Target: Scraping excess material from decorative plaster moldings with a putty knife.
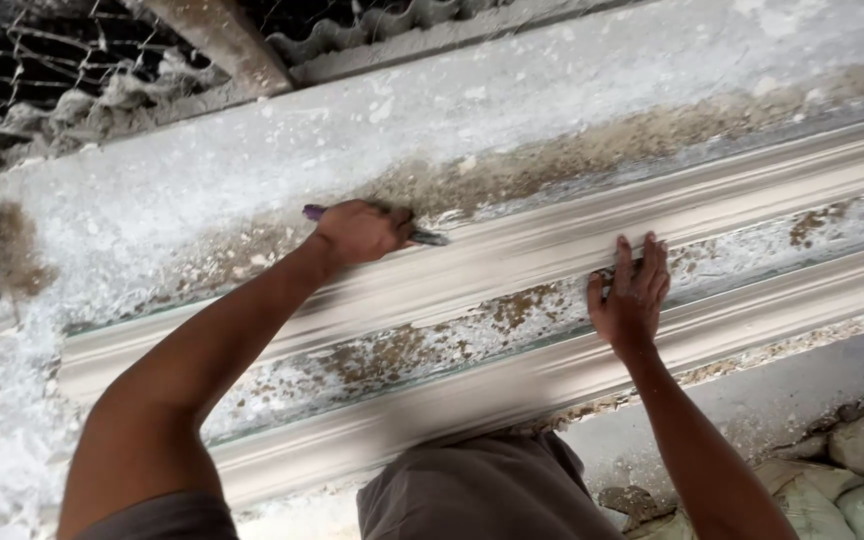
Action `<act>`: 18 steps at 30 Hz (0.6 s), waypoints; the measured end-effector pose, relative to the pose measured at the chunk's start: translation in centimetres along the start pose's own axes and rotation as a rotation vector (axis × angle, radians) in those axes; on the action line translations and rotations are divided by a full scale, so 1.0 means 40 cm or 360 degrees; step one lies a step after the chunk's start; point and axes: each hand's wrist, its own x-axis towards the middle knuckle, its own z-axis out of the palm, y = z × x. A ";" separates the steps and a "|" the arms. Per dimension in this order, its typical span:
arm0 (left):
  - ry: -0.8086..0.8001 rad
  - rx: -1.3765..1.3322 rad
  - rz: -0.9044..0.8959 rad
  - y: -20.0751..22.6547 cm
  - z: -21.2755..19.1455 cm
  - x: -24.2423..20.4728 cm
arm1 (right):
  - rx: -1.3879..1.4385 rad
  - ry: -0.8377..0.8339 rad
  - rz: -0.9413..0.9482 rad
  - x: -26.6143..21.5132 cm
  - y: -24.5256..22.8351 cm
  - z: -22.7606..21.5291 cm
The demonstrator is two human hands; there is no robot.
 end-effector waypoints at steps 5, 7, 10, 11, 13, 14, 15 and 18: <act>-0.0034 0.0090 0.0060 -0.025 -0.020 -0.078 | -0.0015 -0.0003 -0.0009 -0.007 0.004 0.005; -0.0153 0.0145 0.0059 -0.017 -0.061 -0.086 | -0.0038 -0.0030 0.0018 -0.002 0.004 0.003; -0.0250 0.0011 -0.0044 0.027 -0.103 -0.045 | -0.0003 -0.0004 -0.0007 -0.016 -0.007 -0.006; -0.0287 0.0042 -0.0047 0.028 -0.111 -0.004 | -0.0004 -0.0004 -0.0009 -0.013 -0.006 -0.004; -0.0309 0.0086 -0.0041 0.013 -0.065 0.060 | -0.0014 0.0012 -0.0004 -0.005 -0.004 -0.006; -0.0042 0.0095 0.0068 -0.005 -0.009 0.086 | -0.0015 0.0037 -0.0012 0.000 -0.003 -0.007; 0.0206 0.0092 0.0173 -0.014 0.057 0.098 | -0.0005 0.0043 -0.0027 -0.006 -0.007 -0.001; 0.0325 0.0129 0.0168 -0.042 0.070 0.033 | 0.0010 0.0013 0.0011 -0.005 -0.009 -0.009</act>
